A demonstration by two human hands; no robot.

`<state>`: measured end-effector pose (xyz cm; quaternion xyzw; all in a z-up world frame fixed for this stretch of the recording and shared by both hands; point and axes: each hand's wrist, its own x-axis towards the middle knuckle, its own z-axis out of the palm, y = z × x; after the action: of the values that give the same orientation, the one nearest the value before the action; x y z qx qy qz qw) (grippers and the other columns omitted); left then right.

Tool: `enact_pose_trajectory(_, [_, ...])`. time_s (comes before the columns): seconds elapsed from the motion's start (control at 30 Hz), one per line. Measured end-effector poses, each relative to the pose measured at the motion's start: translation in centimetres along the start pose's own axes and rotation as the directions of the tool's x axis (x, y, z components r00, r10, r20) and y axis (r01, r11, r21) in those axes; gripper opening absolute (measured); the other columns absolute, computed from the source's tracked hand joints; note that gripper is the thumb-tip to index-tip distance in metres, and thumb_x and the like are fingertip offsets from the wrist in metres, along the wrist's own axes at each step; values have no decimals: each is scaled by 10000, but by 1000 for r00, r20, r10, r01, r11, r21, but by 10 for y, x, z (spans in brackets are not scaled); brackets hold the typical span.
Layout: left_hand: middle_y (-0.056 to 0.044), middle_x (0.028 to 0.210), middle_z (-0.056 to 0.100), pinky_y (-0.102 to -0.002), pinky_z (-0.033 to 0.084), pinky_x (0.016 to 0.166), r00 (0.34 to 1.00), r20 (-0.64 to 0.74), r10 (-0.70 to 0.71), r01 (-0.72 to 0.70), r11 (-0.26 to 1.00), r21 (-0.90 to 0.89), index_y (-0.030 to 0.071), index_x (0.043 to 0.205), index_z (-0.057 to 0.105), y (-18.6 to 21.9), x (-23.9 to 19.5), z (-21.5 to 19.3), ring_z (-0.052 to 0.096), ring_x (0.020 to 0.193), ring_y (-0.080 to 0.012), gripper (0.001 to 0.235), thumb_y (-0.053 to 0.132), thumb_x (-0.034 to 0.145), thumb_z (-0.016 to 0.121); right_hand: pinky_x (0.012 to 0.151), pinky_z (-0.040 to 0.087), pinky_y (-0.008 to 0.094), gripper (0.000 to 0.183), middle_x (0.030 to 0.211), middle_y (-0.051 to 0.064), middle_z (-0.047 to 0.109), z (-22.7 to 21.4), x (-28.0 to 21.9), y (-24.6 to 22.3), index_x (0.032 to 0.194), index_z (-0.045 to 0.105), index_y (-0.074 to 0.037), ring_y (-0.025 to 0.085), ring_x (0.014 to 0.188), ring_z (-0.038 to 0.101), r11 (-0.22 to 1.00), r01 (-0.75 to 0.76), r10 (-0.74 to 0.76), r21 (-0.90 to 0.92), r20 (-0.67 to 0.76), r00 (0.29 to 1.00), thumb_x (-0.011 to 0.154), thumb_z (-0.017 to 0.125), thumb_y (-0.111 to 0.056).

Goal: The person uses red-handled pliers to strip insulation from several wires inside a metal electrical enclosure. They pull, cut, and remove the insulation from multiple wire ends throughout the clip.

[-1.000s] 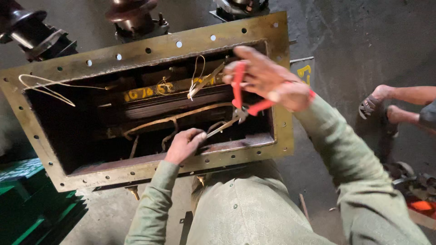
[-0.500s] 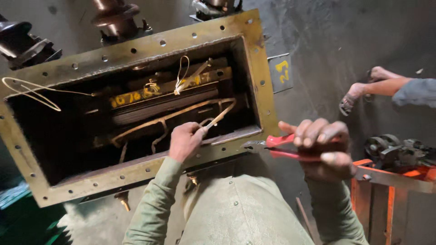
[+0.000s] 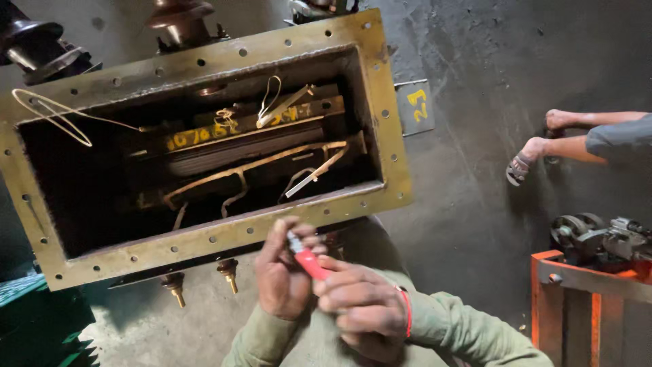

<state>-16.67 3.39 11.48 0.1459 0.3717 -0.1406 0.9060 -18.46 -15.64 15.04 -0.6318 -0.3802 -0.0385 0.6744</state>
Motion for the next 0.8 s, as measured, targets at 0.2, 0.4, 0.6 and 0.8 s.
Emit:
enact_pose_trajectory(0.2, [-89, 876, 544, -405, 535, 693, 890, 143, 432, -454, 825, 336, 53, 1066, 475, -6, 7, 8, 570, 745, -202, 89, 92, 1031, 547, 1055, 496, 466, 532, 1307, 243, 568, -48, -15, -5, 1349, 450, 49, 399, 1174, 622, 800, -518, 499, 302, 143, 855, 858, 613, -75])
enact_pose_trajectory(0.4, [-111, 884, 578, -371, 518, 592, 895, 188, 404, -444, 779, 442, 47, 1087, 493, -65, 25, 26, 616, 668, -223, 182, 34, 940, 598, 819, 525, 392, 279, 1000, 147, 655, -65, -41, 19, 1042, 619, -10, 311, 936, 651, 792, -596, 607, -130, 69, 792, 815, 740, -117])
enact_pose_trajectory(0.6, [-118, 996, 637, -348, 559, 738, 963, 156, 218, -268, 794, 545, 36, 1172, 510, -53, 44, 12, 624, 800, -187, 258, 82, 957, 645, 603, 476, 399, 147, 750, 118, 586, -60, -67, 48, 895, 631, -8, 289, 655, 590, 626, -778, 776, -58, 151, 613, 834, 752, -67])
enact_pose_trajectory(0.8, [-174, 1065, 654, -382, 540, 810, 597, 632, 493, -399, -501, 768, -23, 1202, 609, 31, 72, -4, 664, 925, -308, 401, 219, 912, 743, 594, 505, 344, 130, 737, 87, 607, -56, -92, 63, 905, 640, -28, 211, 627, 612, 580, -805, 812, -127, 11, 583, 792, 703, -34])
